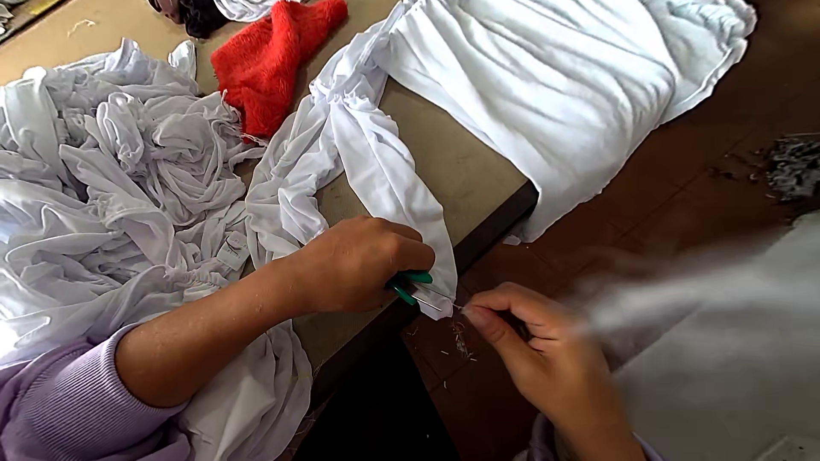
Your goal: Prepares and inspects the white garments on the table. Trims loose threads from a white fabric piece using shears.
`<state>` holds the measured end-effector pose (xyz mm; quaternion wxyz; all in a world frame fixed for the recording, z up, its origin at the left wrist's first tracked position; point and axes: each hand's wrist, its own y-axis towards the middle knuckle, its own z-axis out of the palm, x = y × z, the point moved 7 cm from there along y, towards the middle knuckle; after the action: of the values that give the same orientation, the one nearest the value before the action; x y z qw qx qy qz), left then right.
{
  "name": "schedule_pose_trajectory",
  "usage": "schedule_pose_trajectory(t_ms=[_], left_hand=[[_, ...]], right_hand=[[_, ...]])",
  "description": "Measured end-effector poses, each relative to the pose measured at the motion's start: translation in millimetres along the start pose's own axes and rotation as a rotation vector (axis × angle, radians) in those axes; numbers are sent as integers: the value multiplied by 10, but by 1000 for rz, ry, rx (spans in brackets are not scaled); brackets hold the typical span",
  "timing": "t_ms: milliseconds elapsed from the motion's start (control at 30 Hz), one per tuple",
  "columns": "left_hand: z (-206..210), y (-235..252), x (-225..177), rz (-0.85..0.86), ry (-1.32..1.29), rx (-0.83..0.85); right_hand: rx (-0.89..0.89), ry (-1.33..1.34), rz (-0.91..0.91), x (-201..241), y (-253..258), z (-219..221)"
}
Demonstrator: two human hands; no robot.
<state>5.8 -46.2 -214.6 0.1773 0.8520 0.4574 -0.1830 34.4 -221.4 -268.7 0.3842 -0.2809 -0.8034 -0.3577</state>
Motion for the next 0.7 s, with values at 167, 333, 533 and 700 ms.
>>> schedule_pose_trajectory(t_ms=[167,333,533,700], left_hand=[[12,2,-19,-6,35,21],[13,3,-12,-15,37,45],[28,0,-13,-52,2,79],[-164,-22,-109,-2,48,-52]], right_hand=[[4,344,33,-28,8,-103],[112,-249,123,-135,-92,-135],[-53,109,217,-77,-71,196],[-45,363,194,33,-7,216]])
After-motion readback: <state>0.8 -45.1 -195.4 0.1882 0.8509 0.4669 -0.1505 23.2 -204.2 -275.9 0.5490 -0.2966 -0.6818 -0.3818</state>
